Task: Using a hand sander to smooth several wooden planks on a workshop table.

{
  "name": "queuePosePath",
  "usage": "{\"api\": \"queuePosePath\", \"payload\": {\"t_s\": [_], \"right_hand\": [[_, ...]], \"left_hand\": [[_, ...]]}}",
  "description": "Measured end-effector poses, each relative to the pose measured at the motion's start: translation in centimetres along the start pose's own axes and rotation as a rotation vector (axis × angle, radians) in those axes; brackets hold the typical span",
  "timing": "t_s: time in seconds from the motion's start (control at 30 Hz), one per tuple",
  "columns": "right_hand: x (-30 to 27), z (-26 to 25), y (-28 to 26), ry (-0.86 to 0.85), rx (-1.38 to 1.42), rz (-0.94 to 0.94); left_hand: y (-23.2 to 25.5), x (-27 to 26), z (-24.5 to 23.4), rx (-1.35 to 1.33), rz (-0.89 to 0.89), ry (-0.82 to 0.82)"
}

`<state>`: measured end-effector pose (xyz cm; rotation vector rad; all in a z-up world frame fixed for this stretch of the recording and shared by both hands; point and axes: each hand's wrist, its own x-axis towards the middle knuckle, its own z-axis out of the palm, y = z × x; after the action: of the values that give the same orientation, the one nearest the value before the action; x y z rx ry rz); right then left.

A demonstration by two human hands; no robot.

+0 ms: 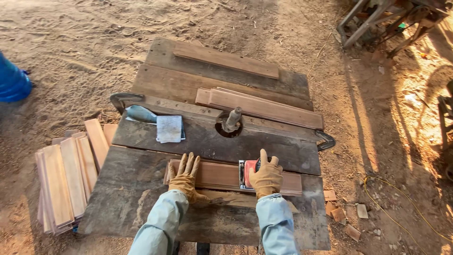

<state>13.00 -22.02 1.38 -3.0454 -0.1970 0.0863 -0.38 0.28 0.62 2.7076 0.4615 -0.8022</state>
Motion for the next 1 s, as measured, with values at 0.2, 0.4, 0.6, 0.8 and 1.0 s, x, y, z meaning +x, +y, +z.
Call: {"api": "queuePosePath", "payload": {"t_s": [0.2,0.4,0.6,0.8,1.0], "right_hand": [[-1.6,1.0,-4.4,0.017,0.016,-0.102],[-3.3,0.0,-8.9,-0.043,0.017,-0.154],[-3.4,-0.2,-9.6,-0.137,-0.041,-0.129],[-1.8,0.4,-6.8,-0.086,-0.029,-0.077],[-0.7,0.0,-2.9,-0.038,0.018,0.020]], "left_hand": [[-0.3,0.4,0.5,-0.005,0.029,0.026],[-0.4,0.5,0.8,-0.040,0.029,0.041],[-0.5,0.7,0.9,-0.027,0.027,0.023],[-0.5,0.9,1.0,-0.016,0.033,0.020],[-0.3,0.4,0.6,-0.007,0.040,0.019]]}}
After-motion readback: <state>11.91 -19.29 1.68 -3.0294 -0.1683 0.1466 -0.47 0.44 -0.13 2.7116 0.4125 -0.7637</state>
